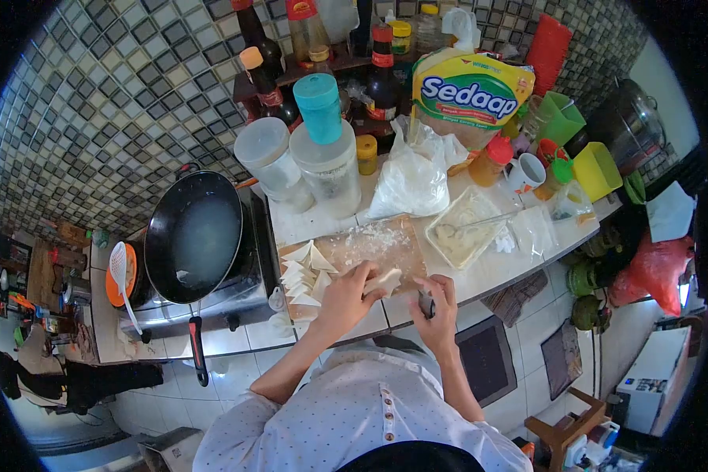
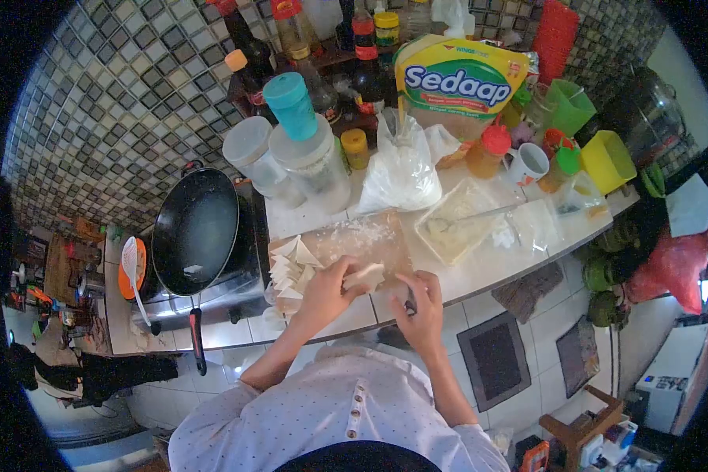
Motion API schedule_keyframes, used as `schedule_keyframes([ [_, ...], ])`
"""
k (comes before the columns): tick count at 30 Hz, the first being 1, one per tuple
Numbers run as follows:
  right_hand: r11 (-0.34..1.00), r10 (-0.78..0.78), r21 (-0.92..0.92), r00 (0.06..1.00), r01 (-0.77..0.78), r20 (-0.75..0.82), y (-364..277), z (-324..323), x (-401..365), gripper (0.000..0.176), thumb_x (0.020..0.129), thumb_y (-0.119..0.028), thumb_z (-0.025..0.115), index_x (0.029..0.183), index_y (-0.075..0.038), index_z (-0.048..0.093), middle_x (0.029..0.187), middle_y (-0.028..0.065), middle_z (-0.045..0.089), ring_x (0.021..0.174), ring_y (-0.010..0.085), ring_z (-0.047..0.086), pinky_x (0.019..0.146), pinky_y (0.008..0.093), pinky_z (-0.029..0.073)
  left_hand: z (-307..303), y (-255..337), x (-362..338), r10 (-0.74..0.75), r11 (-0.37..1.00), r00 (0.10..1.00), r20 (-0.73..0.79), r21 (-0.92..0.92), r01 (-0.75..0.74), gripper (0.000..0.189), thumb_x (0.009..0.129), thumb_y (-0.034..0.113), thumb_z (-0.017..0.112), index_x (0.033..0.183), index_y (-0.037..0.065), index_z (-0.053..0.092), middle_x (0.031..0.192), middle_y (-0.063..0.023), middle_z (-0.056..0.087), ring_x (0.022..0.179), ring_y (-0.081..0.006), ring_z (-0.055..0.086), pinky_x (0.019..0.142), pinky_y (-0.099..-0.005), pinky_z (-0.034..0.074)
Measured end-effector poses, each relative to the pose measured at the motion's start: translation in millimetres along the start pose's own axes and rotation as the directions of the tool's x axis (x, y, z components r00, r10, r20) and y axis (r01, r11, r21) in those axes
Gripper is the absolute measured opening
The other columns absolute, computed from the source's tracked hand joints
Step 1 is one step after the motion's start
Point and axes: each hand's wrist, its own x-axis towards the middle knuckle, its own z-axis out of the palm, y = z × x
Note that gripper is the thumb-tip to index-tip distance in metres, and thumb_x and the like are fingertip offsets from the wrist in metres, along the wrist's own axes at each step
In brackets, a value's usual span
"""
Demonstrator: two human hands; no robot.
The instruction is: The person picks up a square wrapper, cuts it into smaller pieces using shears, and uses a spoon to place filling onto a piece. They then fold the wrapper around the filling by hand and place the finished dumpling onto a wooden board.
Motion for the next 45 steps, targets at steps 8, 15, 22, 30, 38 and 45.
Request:
schedule_keyframes([
  [8, 0.975, -0.209, -0.054, 0.968, 0.218, 0.137, -9.6, 18.5, 28.8, 0.033, 0.067, -0.004, 0.062, 0.1, -0.011, 0.059, 0.1, 0.0082, 0.054, 0.091, 0.0249, 0.051, 0.078, 0.0345, 0.038, -14.6, -0.3, 5.7, 0.109, 0.994, 0.994, -0.018, -0.004, -0.11, 0.026, 0.068, 0.009, 0.063, 0.092, 0.005, 0.051, 0.082, -0.0116, 0.058, 0.072, -0.0295, 0.058, 0.061, -0.0355, 0.046],
  [15, 0.961, -0.275, 0.002, 0.961, 0.275, 0.039, -4.7, 45.4, 51.2, 0.031, 0.065, 0.0, 0.06, 0.094, -0.01, 0.062, 0.089, 0.006, 0.06, 0.079, 0.022, 0.055, 0.073, 0.0323, 0.039, -33.8, -13.9, 22.6, 0.099, 0.994, 0.994, 0.042, 0.037, -0.1, 0.026, 0.069, 0.005, 0.06, 0.094, 0.005, 0.052, 0.086, -0.0117, 0.055, 0.071, -0.0291, 0.057, 0.061, -0.0353, 0.046],
  [22, 0.963, -0.259, -0.053, 0.964, 0.263, 0.06, -2.9, 47.8, 48.4, 0.029, 0.065, -0.001, 0.061, 0.093, -0.01, 0.062, 0.09, 0.0061, 0.06, 0.081, 0.0218, 0.056, 0.072, 0.0321, 0.04, -31.5, -23.0, 18.0, 0.067, 0.997, 0.997, 0.027, 0.036, -0.067, 0.028, 0.072, 0.01, 0.061, 0.097, 0.005, 0.053, 0.087, -0.0116, 0.054, 0.07, -0.0282, 0.057, 0.059, -0.0343, 0.046],
  [30, 0.969, -0.233, -0.088, 0.972, 0.232, -0.004, -9.5, 40.4, 47.2, 0.022, 0.066, -0.004, 0.063, 0.087, -0.01, 0.062, 0.087, 0.0048, 0.061, 0.078, 0.0203, 0.057, 0.068, 0.0312, 0.038, -31.5, -22.7, 15.0, 0.062, 0.998, 0.997, 0.047, -0.014, -0.061, 0.032, 0.074, 0.014, 0.062, 0.102, 0.004, 0.054, 0.088, -0.0116, 0.053, 0.068, -0.027, 0.057, 0.058, -0.0337, 0.045],
  [38, 0.978, -0.189, -0.084, 0.981, 0.193, 0.053, -5.2, 41.5, 48.4, 0.019, 0.071, -0.006, 0.061, 0.09, -0.008, 0.06, 0.081, 0.0065, 0.062, 0.074, 0.0219, 0.057, 0.07, 0.0319, 0.038, -26.8, -25.5, 10.3, 0.1, 0.994, 0.995, 0.005, -0.037, -0.1, 0.026, 0.072, 0.009, 0.061, 0.097, 0.001, 0.054, 0.086, -0.0142, 0.052, 0.07, -0.0295, 0.055, 0.058, -0.0357, 0.044],
  [45, 0.968, -0.196, -0.142, 0.977, 0.206, 0.082, -9.5, 46.3, 45.5, 0.026, 0.077, -0.005, 0.053, 0.102, -0.007, 0.058, 0.082, 0.0086, 0.061, 0.076, 0.0226, 0.056, 0.072, 0.033, 0.037, -25.1, -25.5, 7.1, 0.128, 0.99, 0.991, 0.026, -0.057, -0.126, 0.026, 0.071, 0.004, 0.058, 0.097, 0.001, 0.054, 0.089, -0.0139, 0.052, 0.075, -0.031, 0.054, 0.061, -0.0366, 0.043],
])
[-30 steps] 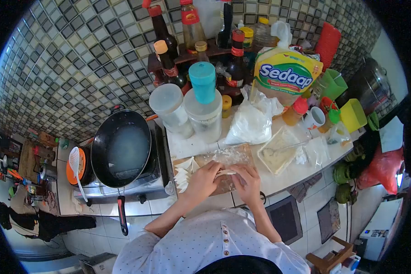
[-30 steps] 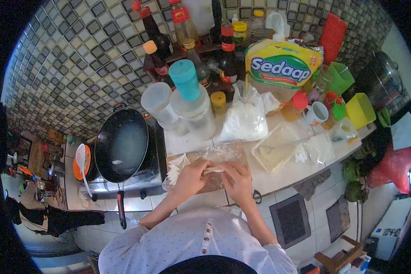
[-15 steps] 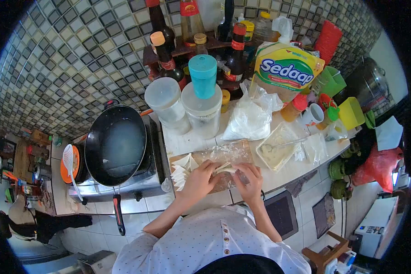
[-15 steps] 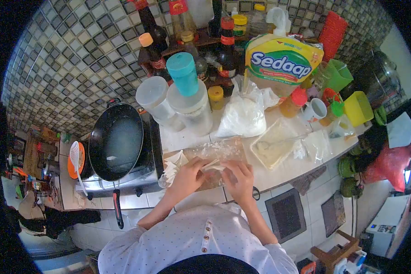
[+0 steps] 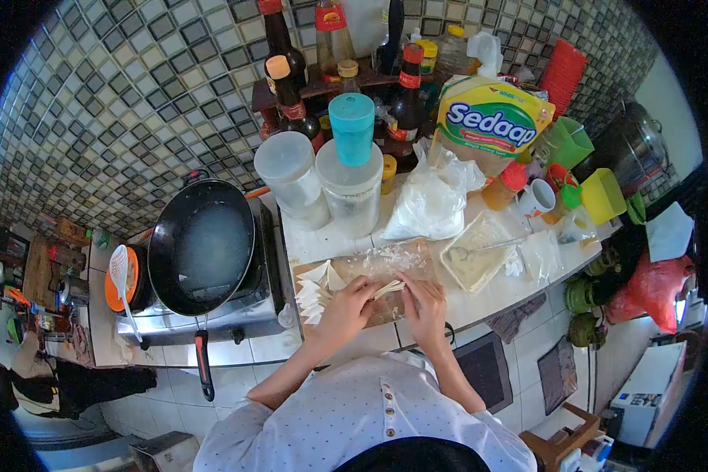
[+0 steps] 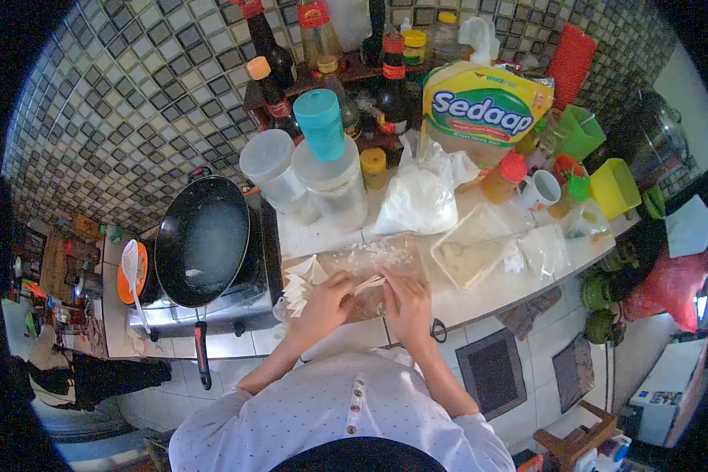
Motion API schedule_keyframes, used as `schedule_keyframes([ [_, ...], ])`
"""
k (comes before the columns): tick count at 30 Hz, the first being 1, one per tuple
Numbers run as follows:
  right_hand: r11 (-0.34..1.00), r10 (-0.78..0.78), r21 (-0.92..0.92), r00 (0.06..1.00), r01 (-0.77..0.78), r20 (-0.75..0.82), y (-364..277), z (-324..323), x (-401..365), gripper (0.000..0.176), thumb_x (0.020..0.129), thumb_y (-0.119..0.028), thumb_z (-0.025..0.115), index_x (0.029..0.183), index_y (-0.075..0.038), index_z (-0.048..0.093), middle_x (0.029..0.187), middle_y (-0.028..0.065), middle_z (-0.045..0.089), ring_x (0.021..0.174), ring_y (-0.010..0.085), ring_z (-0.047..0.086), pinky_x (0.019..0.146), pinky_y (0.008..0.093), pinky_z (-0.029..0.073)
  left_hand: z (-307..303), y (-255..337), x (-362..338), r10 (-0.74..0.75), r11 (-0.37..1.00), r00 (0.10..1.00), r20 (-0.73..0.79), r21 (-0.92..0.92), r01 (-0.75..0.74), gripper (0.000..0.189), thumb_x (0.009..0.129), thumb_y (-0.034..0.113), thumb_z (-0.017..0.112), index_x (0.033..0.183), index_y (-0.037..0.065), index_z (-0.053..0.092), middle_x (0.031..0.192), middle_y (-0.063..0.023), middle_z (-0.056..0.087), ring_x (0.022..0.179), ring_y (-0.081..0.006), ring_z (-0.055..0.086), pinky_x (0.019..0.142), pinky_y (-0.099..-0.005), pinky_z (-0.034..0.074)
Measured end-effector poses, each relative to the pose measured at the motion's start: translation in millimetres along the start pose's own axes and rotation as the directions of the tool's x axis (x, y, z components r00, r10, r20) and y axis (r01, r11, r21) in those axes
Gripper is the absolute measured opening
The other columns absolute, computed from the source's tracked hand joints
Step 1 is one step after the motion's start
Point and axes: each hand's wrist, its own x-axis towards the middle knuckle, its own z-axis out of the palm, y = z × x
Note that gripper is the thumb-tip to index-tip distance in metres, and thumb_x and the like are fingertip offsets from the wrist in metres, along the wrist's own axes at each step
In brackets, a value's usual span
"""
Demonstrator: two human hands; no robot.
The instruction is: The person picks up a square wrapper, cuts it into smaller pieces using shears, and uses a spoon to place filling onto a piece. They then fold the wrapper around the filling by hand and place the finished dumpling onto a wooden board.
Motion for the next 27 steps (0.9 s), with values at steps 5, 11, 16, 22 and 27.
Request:
schedule_keyframes([
  [5, 0.998, 0.045, -0.037, 0.999, -0.045, 0.017, -2.3, 0.6, -4.2, 0.027, 0.078, -0.004, 0.05, 0.103, -0.008, 0.058, 0.084, 0.0078, 0.061, 0.08, 0.0237, 0.055, 0.074, 0.0339, 0.035, 1.2, 3.9, -0.2, -0.004, 1.0, 1.0, 0.007, -0.017, 0.004, 0.037, 0.072, 0.005, 0.06, 0.108, 0.005, 0.053, 0.091, -0.0134, 0.053, 0.078, -0.0307, 0.053, 0.064, -0.0355, 0.044],
  [11, 0.999, 0.03, -0.041, 1.0, -0.03, 0.003, -4.5, -0.2, -5.1, 0.024, 0.078, -0.005, 0.049, 0.1, -0.007, 0.058, 0.092, 0.0092, 0.057, 0.085, 0.0255, 0.052, 0.075, 0.0346, 0.035, 6.2, 3.8, -1.5, 0.017, 0.999, 0.999, -0.044, -0.048, -0.02, 0.037, 0.073, 0.007, 0.061, 0.109, 0.006, 0.053, 0.089, -0.0135, 0.055, 0.072, -0.0272, 0.055, 0.061, -0.0332, 0.045],
  [16, 0.998, 0.006, 0.06, 1.0, -0.005, -0.011, 2.9, -2.1, -8.3, 0.021, 0.077, -0.004, 0.05, 0.097, -0.004, 0.058, 0.092, 0.0107, 0.057, 0.084, 0.0271, 0.052, 0.076, 0.0361, 0.037, 8.7, -0.4, -3.1, 0.011, 0.997, 0.991, -0.135, -0.071, -0.021, 0.037, 0.073, 0.004, 0.06, 0.109, 0.006, 0.053, 0.083, -0.0136, 0.057, 0.065, -0.0239, 0.057, 0.057, -0.0318, 0.045],
  [22, 0.985, 0.024, 0.171, 1.0, -0.022, -0.007, 1.7, -7.6, -11.4, 0.021, 0.072, 0.0, 0.055, 0.093, -0.002, 0.06, 0.088, 0.012, 0.058, 0.082, 0.0283, 0.053, 0.072, 0.0358, 0.041, 2.3, 4.4, -4.6, 0.0, 0.995, 0.982, -0.187, -0.094, -0.017, 0.039, 0.072, -0.001, 0.058, 0.11, 0.007, 0.053, 0.083, -0.0138, 0.058, 0.07, -0.0262, 0.057, 0.061, -0.0332, 0.046],
  [27, 0.995, -0.09, 0.048, 0.996, 0.09, -0.003, 10.2, -7.4, -16.6, 0.025, 0.071, 0.001, 0.056, 0.096, -0.002, 0.06, 0.088, 0.0111, 0.059, 0.08, 0.0284, 0.052, 0.071, 0.0363, 0.041, 3.0, 5.1, -8.7, 0.081, 0.997, 0.989, -0.121, 0.003, -0.081, 0.039, 0.073, -0.005, 0.051, 0.112, 0.005, 0.05, 0.088, -0.0153, 0.056, 0.083, -0.0314, 0.053, 0.072, -0.0373, 0.042],
])
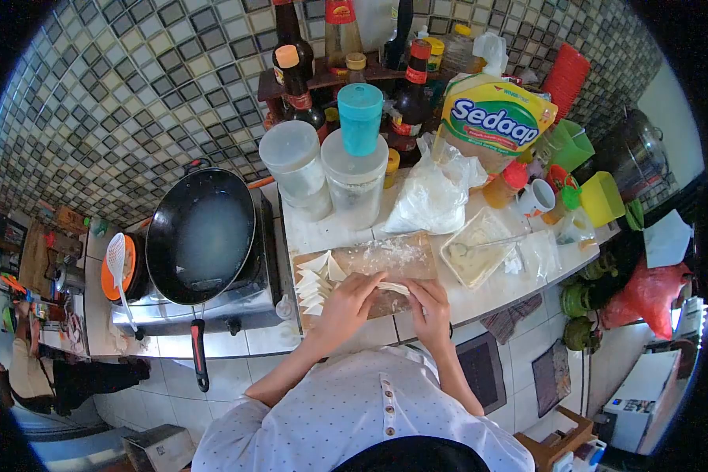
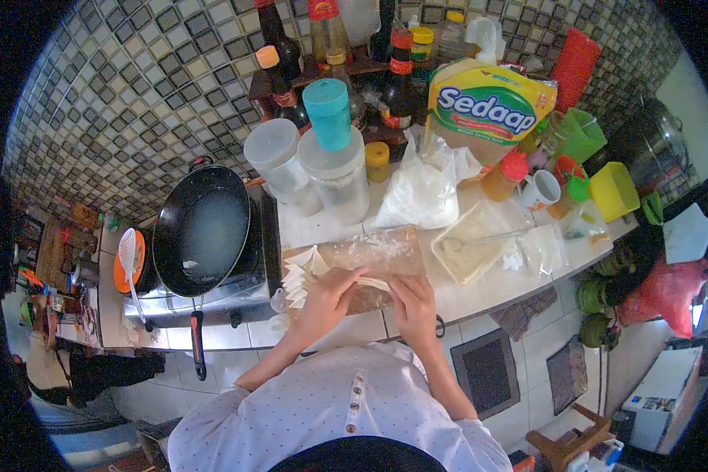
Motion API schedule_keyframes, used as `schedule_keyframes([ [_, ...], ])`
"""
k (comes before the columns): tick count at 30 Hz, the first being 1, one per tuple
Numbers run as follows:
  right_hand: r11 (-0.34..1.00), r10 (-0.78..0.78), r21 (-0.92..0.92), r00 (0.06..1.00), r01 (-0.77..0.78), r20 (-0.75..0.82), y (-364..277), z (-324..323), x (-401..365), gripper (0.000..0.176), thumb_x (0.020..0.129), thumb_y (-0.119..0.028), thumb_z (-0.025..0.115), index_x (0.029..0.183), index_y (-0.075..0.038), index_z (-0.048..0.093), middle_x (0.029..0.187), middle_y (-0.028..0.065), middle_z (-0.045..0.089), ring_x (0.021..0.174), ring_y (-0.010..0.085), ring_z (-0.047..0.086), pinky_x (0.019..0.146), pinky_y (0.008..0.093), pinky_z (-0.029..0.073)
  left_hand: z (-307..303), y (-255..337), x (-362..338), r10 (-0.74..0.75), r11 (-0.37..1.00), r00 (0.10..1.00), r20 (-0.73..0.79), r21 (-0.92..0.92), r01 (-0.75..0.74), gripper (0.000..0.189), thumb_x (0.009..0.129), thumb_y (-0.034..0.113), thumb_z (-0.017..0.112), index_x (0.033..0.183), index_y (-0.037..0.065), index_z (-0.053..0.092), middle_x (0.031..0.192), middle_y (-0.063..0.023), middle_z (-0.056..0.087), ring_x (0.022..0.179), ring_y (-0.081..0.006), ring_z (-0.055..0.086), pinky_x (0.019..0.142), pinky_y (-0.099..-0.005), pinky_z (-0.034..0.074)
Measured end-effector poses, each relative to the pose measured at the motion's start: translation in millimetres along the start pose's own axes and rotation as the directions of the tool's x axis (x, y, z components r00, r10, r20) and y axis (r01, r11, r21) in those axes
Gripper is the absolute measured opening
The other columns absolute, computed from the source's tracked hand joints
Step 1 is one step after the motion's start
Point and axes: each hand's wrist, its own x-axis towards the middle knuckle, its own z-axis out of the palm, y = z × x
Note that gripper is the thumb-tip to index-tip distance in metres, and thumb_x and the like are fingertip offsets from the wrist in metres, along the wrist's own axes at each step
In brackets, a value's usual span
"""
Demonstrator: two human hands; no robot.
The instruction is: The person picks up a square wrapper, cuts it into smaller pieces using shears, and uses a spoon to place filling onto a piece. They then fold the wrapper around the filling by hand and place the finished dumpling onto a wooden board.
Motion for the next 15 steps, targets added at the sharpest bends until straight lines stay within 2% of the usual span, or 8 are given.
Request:
schedule_keyframes([
  [4, 1.0, -0.002, -0.019, 1.0, 0.003, 0.029, -4.8, -2.0, 2.6, 0.026, 0.072, 0.0, 0.054, 0.097, -0.002, 0.059, 0.091, 0.0112, 0.058, 0.082, 0.0283, 0.051, 0.072, 0.0366, 0.041, 0.9, -1.9, -2.2, -0.012, 1.0, 0.999, 0.03, 0.001, 0.012, 0.039, 0.075, -0.005, 0.049, 0.113, 0.003, 0.048, 0.091, -0.0161, 0.054, 0.086, -0.0317, 0.052, 0.073, -0.0379, 0.042],
  [9, 0.999, 0.03, -0.037, 0.998, -0.028, 0.062, -7.9, -1.3, 2.9, 0.03, 0.073, 0.002, 0.051, 0.102, -0.003, 0.058, 0.091, 0.0121, 0.054, 0.084, 0.0279, 0.05, 0.075, 0.035, 0.039, 2.3, 2.7, 0.0, 0.045, 0.998, 0.999, -0.022, 0.05, -0.044, 0.044, 0.076, -0.002, 0.05, 0.119, 0.005, 0.043, 0.096, -0.0169, 0.053, 0.088, -0.0326, 0.051, 0.075, -0.0386, 0.042],
  [15, 0.998, 0.049, -0.03, 0.997, -0.047, 0.06, -8.1, -0.1, 2.3, 0.028, 0.075, -0.002, 0.053, 0.102, -0.004, 0.058, 0.092, 0.011, 0.053, 0.085, 0.0286, 0.05, 0.075, 0.0367, 0.038, 2.4, 3.2, 0.7, 0.081, 0.991, 0.997, 0.003, 0.109, -0.081, 0.045, 0.077, 0.002, 0.051, 0.12, 0.003, 0.04, 0.095, -0.0157, 0.052, 0.086, -0.0305, 0.051, 0.074, -0.038, 0.043],
])
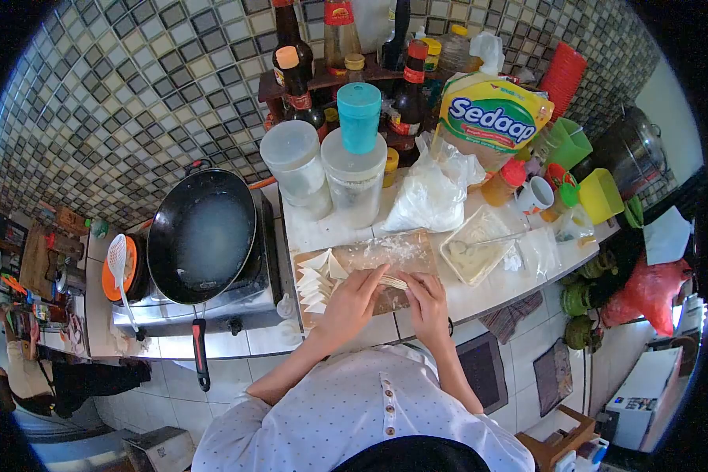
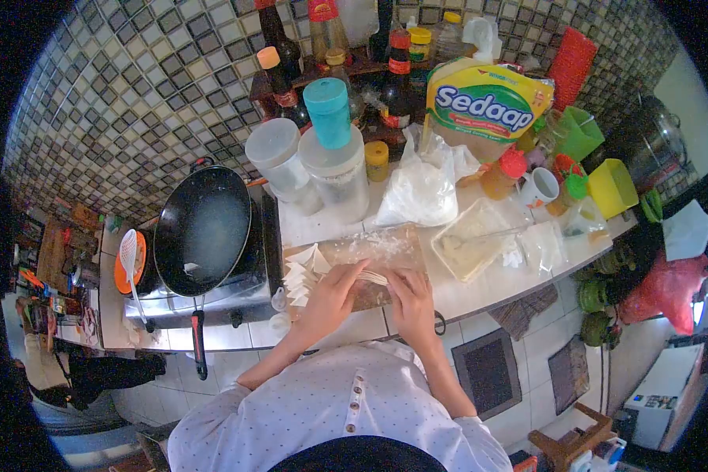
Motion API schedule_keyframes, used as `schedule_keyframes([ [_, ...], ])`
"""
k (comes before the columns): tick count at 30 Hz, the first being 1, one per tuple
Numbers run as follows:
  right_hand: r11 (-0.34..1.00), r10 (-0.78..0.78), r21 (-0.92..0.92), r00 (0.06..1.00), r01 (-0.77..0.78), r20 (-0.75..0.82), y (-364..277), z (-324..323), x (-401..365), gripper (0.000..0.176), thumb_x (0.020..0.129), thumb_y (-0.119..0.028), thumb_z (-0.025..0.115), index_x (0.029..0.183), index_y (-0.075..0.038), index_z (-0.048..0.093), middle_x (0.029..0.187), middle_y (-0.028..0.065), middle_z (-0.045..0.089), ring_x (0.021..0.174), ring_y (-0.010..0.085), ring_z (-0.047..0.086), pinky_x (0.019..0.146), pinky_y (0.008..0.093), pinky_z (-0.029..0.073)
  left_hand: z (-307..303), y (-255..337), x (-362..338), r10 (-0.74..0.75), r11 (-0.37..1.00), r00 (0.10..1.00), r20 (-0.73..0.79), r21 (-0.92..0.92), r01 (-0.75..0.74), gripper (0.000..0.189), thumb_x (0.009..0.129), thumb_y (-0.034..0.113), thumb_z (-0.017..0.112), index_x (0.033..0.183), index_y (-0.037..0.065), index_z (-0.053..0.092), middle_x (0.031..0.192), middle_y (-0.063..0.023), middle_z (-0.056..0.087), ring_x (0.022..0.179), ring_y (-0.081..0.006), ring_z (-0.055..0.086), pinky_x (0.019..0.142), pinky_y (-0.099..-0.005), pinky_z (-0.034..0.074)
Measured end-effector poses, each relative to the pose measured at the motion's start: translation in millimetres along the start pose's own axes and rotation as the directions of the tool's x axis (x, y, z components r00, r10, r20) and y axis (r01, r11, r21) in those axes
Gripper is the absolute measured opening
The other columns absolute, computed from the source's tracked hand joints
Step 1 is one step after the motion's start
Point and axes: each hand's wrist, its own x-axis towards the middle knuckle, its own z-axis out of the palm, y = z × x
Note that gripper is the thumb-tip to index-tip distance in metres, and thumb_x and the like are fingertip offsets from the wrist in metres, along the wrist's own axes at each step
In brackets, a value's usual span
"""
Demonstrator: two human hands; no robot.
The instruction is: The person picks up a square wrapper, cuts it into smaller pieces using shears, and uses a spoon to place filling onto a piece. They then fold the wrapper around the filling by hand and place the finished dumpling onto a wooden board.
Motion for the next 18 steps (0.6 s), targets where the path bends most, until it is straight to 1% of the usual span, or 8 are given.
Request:
schedule_keyframes([
  [1, 1.0, 0.0, 0.0, 1.0, 0.0, -0.001, -0.9, -0.2, 0.4, 0.028, 0.075, -0.002, 0.053, 0.102, -0.004, 0.058, 0.092, 0.011, 0.053, 0.085, 0.0286, 0.05, 0.075, 0.0367, 0.038, -0.5, 0.7, 0.5, 0.001, 1.0, 1.0, 0.0, 0.001, -0.001, 0.045, 0.077, 0.002, 0.051, 0.12, 0.003, 0.04, 0.095, -0.0157, 0.052, 0.086, -0.0305, 0.051, 0.074, -0.038, 0.043],
  [3, 0.999, 0.014, 0.029, 1.0, -0.013, -0.02, -2.9, -0.4, 0.7, 0.029, 0.076, -0.004, 0.052, 0.104, -0.005, 0.057, 0.091, 0.011, 0.053, 0.085, 0.0282, 0.05, 0.076, 0.0366, 0.038, -0.8, 1.8, 1.2, -0.015, 1.0, 1.0, -0.007, -0.001, 0.015, 0.042, 0.078, 0.003, 0.051, 0.119, 0.006, 0.042, 0.101, -0.0156, 0.051, 0.092, -0.0317, 0.05, 0.076, -0.0387, 0.042],
  [7, 0.999, 0.016, 0.04, 1.0, -0.015, -0.014, -0.9, -0.3, -0.4, 0.029, 0.077, -0.005, 0.052, 0.106, -0.005, 0.056, 0.09, 0.0112, 0.053, 0.084, 0.0278, 0.05, 0.076, 0.0363, 0.038, 0.5, 1.9, 1.9, 0.011, 1.0, 1.0, -0.002, 0.025, -0.011, 0.042, 0.078, 0.004, 0.051, 0.119, 0.006, 0.042, 0.103, -0.0151, 0.05, 0.094, -0.0314, 0.049, 0.077, -0.0388, 0.042],
  [10, 0.997, 0.042, 0.067, 0.999, -0.041, -0.011, -1.5, -1.4, 0.1, 0.028, 0.078, -0.006, 0.052, 0.106, -0.005, 0.056, 0.09, 0.0115, 0.052, 0.083, 0.0276, 0.05, 0.076, 0.0361, 0.038, 0.3, 1.8, 2.0, 0.006, 0.998, 1.0, 0.027, 0.06, -0.007, 0.046, 0.076, 0.001, 0.051, 0.12, 0.004, 0.041, 0.102, -0.0152, 0.05, 0.093, -0.0321, 0.048, 0.078, -0.0393, 0.041],
  [12, 0.997, 0.034, 0.073, 0.999, -0.034, -0.004, -1.9, -1.9, 0.3, 0.028, 0.078, -0.007, 0.052, 0.106, -0.005, 0.056, 0.091, 0.0115, 0.052, 0.084, 0.0277, 0.05, 0.075, 0.036, 0.038, -0.3, 2.0, 2.0, 0.003, 0.997, 0.998, 0.061, 0.074, -0.007, 0.056, 0.071, -0.003, 0.051, 0.124, 0.003, 0.036, 0.103, -0.016, 0.049, 0.094, -0.033, 0.047, 0.08, -0.0394, 0.04],
  [13, 0.997, 0.034, 0.073, 0.999, -0.034, -0.004, -2.7, -2.0, 0.4, 0.028, 0.078, -0.007, 0.052, 0.106, -0.005, 0.056, 0.091, 0.0115, 0.052, 0.084, 0.0277, 0.05, 0.075, 0.036, 0.038, -0.8, 2.6, 2.1, 0.002, 0.997, 0.998, 0.062, 0.074, -0.007, 0.056, 0.071, -0.003, 0.051, 0.124, 0.003, 0.036, 0.103, -0.016, 0.049, 0.094, -0.033, 0.047, 0.08, -0.0394, 0.04],
  [16, 0.995, 0.045, 0.086, 0.999, -0.046, 0.007, -5.0, -2.2, 0.5, 0.028, 0.078, -0.009, 0.053, 0.106, -0.005, 0.056, 0.092, 0.0112, 0.051, 0.084, 0.0275, 0.05, 0.076, 0.0357, 0.038, -0.8, 3.8, 1.4, -0.014, 0.996, 0.996, 0.09, 0.088, 0.006, 0.065, 0.066, -0.006, 0.05, 0.128, 0.002, 0.03, 0.105, -0.0172, 0.047, 0.096, -0.0335, 0.045, 0.081, -0.0403, 0.039],
  [18, 0.999, -0.004, 0.052, 1.0, 0.004, 0.015, -5.5, -2.5, 0.9, 0.03, 0.078, -0.007, 0.054, 0.107, -0.002, 0.056, 0.095, 0.0131, 0.05, 0.084, 0.0265, 0.05, 0.075, 0.0318, 0.04, 1.4, 2.6, 0.1, -0.014, 0.99, 0.996, 0.09, 0.139, 0.002, 0.07, 0.065, -0.005, 0.051, 0.13, 0.001, 0.025, 0.105, -0.018, 0.046, 0.097, -0.0331, 0.045, 0.08, -0.0404, 0.039],
])
